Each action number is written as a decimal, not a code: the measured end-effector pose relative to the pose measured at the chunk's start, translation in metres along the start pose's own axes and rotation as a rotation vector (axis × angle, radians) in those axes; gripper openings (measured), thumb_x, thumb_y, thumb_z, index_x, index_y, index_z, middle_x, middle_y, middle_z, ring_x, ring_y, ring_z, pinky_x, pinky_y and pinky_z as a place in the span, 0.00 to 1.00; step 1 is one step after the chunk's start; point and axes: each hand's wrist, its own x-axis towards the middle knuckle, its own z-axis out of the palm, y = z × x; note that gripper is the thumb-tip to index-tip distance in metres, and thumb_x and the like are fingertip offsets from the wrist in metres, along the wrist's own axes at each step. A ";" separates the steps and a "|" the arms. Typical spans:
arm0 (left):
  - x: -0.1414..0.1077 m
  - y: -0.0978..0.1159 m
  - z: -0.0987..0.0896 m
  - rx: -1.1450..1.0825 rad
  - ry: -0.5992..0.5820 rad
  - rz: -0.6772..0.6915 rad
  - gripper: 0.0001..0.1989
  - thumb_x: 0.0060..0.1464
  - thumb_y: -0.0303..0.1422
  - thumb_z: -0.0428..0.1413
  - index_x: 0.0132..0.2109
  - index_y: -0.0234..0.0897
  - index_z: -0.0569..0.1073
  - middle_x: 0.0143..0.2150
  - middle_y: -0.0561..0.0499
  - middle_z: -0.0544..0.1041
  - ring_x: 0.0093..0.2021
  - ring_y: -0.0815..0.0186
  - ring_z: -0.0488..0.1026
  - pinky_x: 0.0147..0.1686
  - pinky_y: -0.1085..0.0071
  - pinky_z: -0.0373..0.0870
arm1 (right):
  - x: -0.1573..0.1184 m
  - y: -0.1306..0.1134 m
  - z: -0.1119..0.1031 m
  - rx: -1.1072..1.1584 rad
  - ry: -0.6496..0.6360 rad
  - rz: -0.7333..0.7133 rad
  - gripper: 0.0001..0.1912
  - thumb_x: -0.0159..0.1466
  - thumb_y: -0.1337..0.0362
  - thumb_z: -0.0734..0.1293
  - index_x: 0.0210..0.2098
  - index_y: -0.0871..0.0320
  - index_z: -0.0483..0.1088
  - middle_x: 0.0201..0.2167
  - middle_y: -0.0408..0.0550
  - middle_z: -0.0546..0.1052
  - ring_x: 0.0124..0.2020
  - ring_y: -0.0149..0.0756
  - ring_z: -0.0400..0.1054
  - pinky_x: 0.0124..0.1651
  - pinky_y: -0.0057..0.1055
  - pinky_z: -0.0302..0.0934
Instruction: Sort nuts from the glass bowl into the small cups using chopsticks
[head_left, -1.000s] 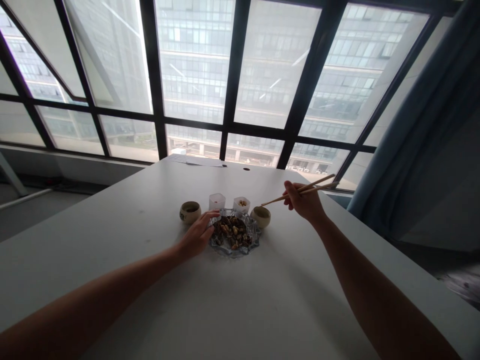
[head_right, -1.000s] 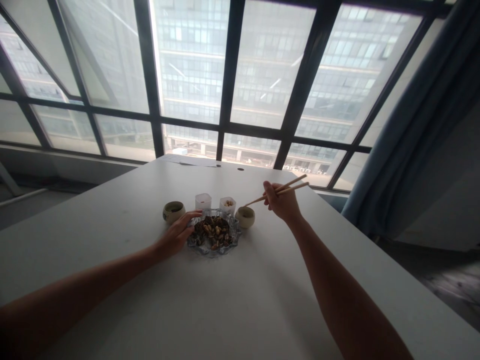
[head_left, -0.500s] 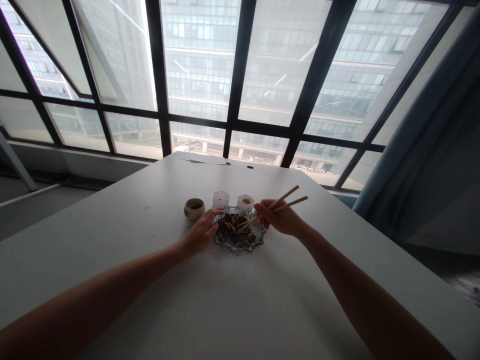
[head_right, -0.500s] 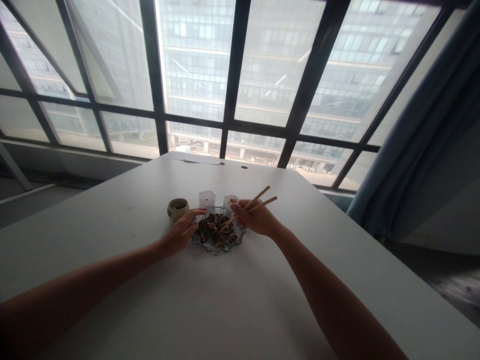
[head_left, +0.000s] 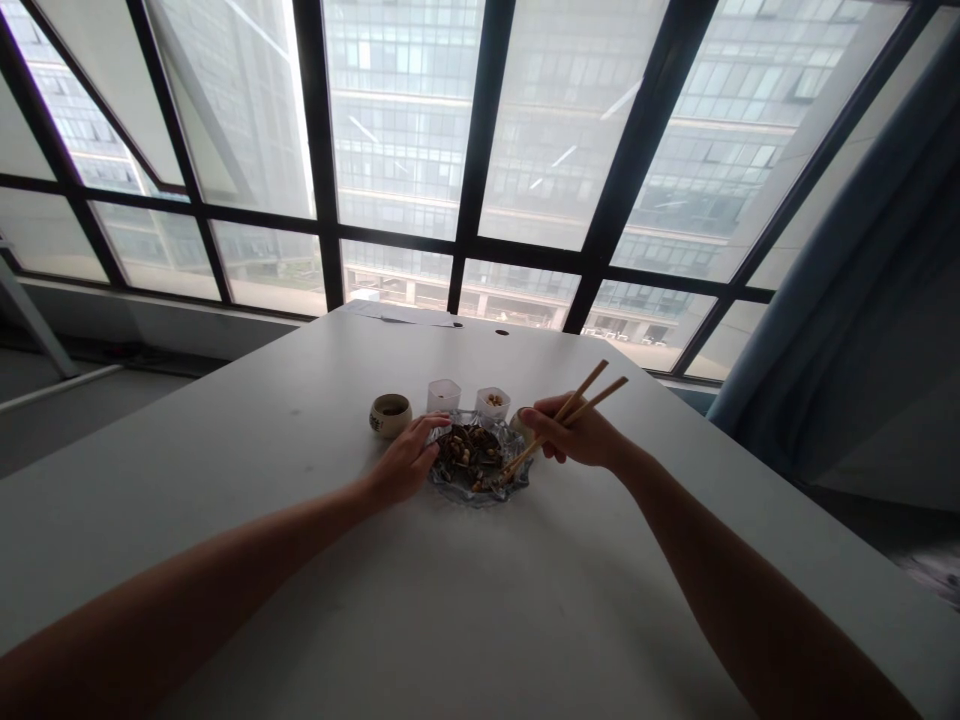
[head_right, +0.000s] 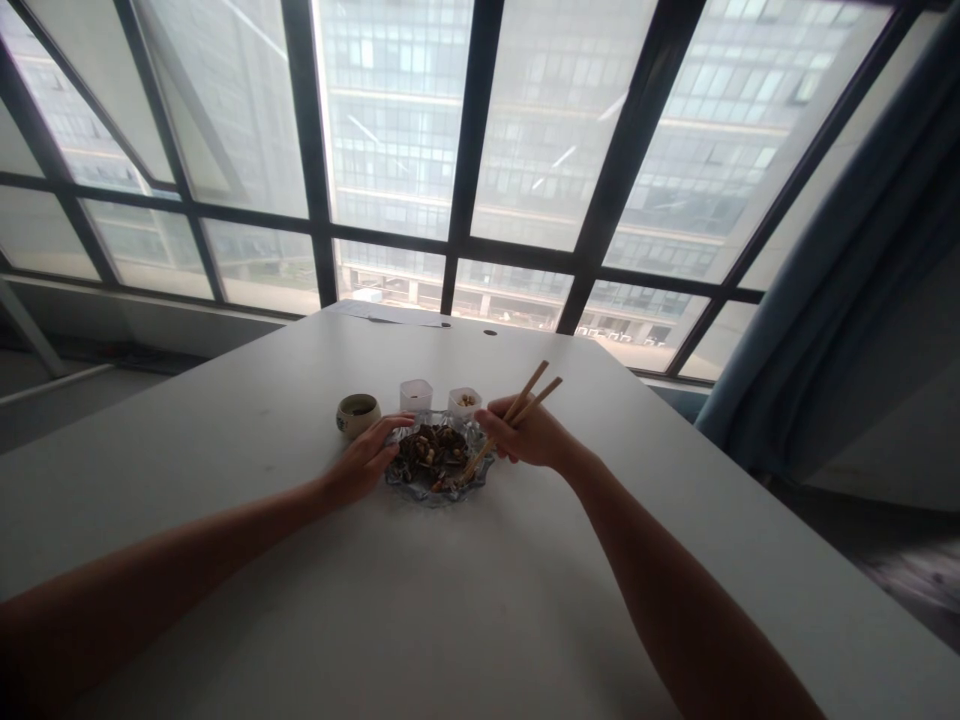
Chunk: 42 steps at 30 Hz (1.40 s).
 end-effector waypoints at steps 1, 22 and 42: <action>0.000 0.000 0.000 0.002 0.002 0.001 0.20 0.56 0.29 0.47 0.55 0.38 0.70 0.62 0.42 0.72 0.66 0.55 0.65 0.68 0.53 0.59 | 0.000 0.001 0.001 0.012 0.038 -0.004 0.32 0.62 0.36 0.63 0.20 0.58 0.67 0.12 0.43 0.70 0.12 0.27 0.62 0.15 0.23 0.56; 0.000 0.000 -0.001 -0.001 -0.003 0.004 0.20 0.57 0.29 0.47 0.56 0.37 0.70 0.62 0.41 0.72 0.65 0.54 0.65 0.67 0.52 0.59 | 0.005 0.007 0.015 0.013 0.030 -0.016 0.30 0.64 0.37 0.61 0.24 0.57 0.65 0.15 0.43 0.72 0.14 0.29 0.65 0.18 0.25 0.59; 0.000 -0.001 0.001 0.027 0.001 0.004 0.20 0.58 0.30 0.46 0.55 0.37 0.69 0.62 0.41 0.71 0.66 0.55 0.65 0.67 0.54 0.59 | 0.007 0.007 0.013 0.084 0.063 0.049 0.33 0.59 0.32 0.63 0.22 0.58 0.66 0.13 0.43 0.71 0.12 0.27 0.64 0.16 0.23 0.56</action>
